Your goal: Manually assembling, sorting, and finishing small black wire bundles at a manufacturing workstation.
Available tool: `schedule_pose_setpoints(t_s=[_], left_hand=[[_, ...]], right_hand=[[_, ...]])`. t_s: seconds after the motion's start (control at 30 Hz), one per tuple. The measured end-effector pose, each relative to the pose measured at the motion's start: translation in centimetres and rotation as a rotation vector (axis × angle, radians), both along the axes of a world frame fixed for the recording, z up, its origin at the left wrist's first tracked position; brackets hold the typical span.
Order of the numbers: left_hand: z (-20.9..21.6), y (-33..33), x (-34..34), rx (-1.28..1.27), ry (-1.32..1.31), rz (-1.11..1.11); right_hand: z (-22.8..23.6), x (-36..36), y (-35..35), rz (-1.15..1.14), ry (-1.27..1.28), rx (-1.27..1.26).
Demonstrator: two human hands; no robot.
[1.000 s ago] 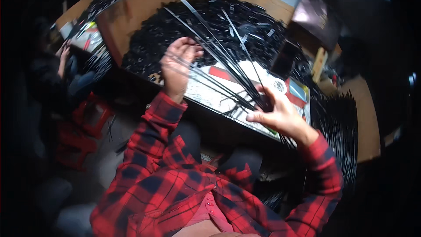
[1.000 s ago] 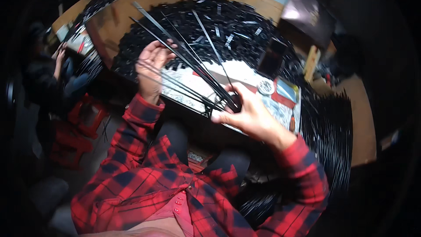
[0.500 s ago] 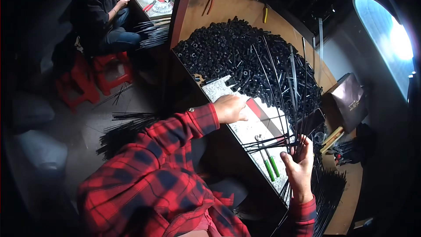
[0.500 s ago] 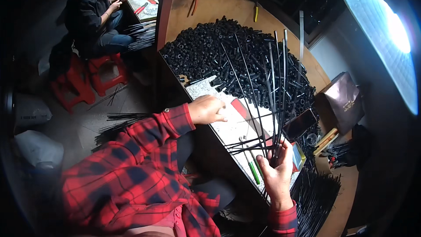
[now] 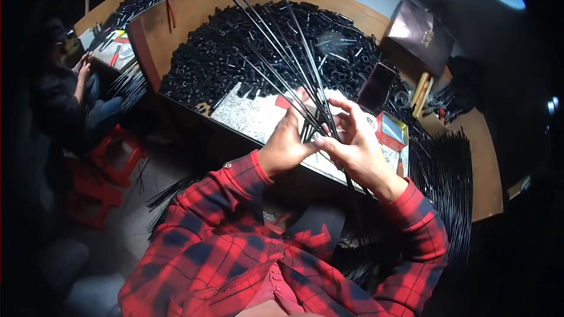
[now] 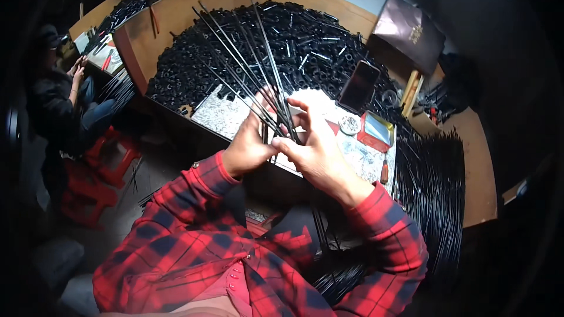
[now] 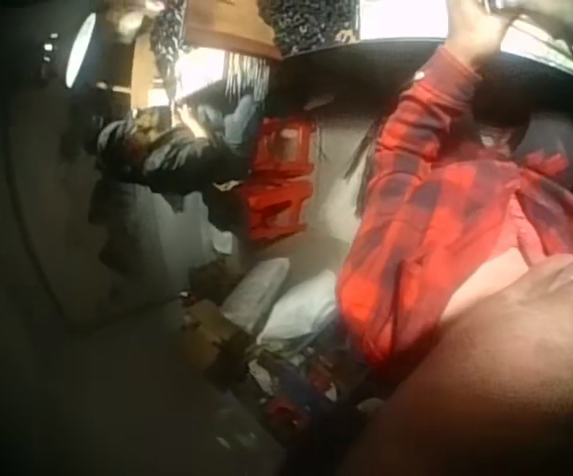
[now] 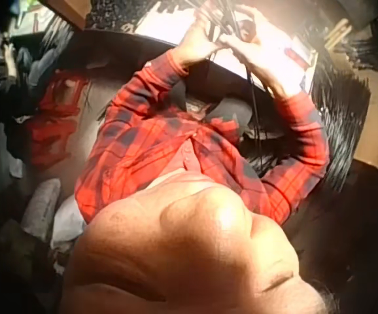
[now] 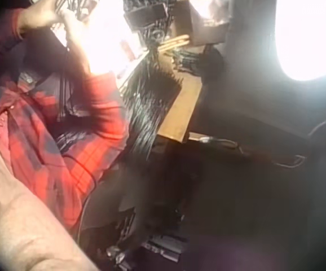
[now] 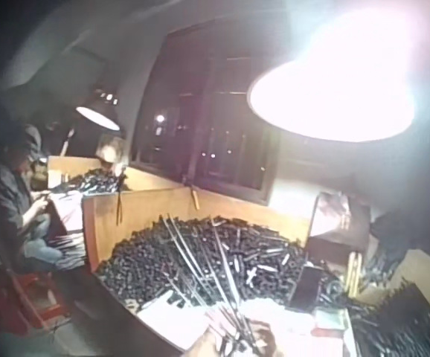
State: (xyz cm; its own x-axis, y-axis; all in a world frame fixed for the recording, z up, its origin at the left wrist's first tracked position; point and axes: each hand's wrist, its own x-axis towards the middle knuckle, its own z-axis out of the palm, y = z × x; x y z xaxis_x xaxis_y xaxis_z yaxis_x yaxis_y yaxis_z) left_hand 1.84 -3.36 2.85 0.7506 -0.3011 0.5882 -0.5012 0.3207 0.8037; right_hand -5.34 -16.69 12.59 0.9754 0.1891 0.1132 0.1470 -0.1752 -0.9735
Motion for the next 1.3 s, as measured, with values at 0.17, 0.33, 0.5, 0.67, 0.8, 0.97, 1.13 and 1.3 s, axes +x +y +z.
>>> schedule_pose_setpoints(t_s=[0.17, 0.33, 0.5, 0.67, 0.8, 0.97, 1.13, 1.3], left_hand=[[1.9, -0.4, -1.4, -0.145, 0.125, -0.232], [3.4, 3.1, 2.4, -0.278, 0.147, 0.054], [4.7, 4.3, 1.5, 0.035, -0.042, 0.302], [5.2, 5.3, 3.0, -0.051, 0.117, 0.261], [5.5, 5.2, 3.4, -0.007, 0.130, 0.198], [5.9, 7.2, 5.1, -0.103, 0.084, 0.203], [6.2, 10.3, 8.2, -0.143, 0.112, 0.312], [5.6, 12.5, 9.9, -0.252, 0.218, 0.340]], right_hand=[[-0.8, -0.2, 0.5, 0.058, -0.104, 0.001], [-0.5, -1.8, 0.2, 0.094, -0.013, -0.060], [-1.7, -2.7, -0.8, 0.156, 0.192, -0.192], [-2.3, -3.6, -1.1, 0.172, 0.247, -0.068], [-3.6, -3.4, -1.1, 0.169, 0.272, -0.046], [-3.6, -4.1, -1.7, 0.144, 0.193, -0.200], [-6.6, -6.1, -4.7, 0.074, -0.023, -0.261], [-4.1, -9.0, -5.4, 0.000, -0.047, -0.352]])
